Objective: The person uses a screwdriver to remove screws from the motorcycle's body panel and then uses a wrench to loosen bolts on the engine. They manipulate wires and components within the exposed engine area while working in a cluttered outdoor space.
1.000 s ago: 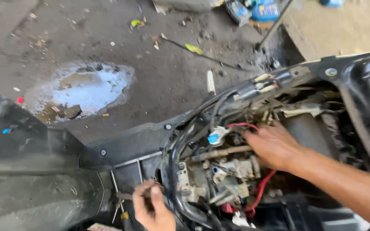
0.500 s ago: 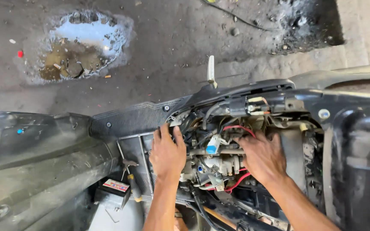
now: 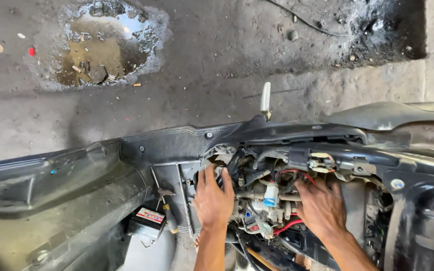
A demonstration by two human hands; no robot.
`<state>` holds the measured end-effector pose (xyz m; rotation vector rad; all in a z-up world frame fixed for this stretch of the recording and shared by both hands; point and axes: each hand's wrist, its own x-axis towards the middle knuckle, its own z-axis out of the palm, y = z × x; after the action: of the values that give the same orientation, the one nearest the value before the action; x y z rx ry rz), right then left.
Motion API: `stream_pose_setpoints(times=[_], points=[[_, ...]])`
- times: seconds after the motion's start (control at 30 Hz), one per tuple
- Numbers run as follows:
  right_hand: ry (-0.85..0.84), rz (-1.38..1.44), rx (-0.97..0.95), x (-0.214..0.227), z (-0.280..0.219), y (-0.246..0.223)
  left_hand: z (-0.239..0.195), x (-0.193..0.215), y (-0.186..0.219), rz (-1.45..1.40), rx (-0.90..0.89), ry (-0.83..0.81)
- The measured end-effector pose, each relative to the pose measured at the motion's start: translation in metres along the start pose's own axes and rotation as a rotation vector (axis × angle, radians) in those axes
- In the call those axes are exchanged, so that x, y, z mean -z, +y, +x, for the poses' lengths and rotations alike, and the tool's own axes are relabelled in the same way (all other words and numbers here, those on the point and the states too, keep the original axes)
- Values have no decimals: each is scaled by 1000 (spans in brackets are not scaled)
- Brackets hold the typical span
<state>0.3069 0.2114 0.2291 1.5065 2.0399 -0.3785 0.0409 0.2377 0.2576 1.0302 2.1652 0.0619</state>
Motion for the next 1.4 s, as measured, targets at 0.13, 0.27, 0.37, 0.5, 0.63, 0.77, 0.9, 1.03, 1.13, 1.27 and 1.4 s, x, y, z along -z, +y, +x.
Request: stream_pose_setpoints(times=[0.13, 0.27, 0.37, 0.5, 0.63, 0.77, 0.9, 1.03, 1.13, 1.27, 1.4], points=[[-113, -8, 20, 3, 4, -2, 7, -3, -7, -42, -115, 83], [-44, 0, 42, -13, 6, 4, 6, -5, -7, -42, -157, 129], [-124, 17, 24, 4, 13, -2, 6, -5, -6, -44, -160, 116], [-190, 47, -5, 16, 20, -6, 7, -1, -2, -40, -131, 69], [-211, 104, -19, 17, 20, -9, 6, -3, -6, -33, -167, 121], [-176, 135, -18, 8, 17, -11, 6, -5, -8, -41, -149, 83], [-164, 148, -27, 9, 18, -8, 5, -3, -5, -52, -191, 124], [-112, 137, -22, 7, 16, -11, 5, -4, -9, -43, -151, 64], [-158, 116, -40, 14, 18, -14, 5, -5, -12, -41, -157, 69], [-213, 158, -98, 31, 19, -18, 8, -1, -10, -45, -142, 32], [-250, 177, -144, 39, 19, -18, 8, 3, -10, -49, -118, 32]])
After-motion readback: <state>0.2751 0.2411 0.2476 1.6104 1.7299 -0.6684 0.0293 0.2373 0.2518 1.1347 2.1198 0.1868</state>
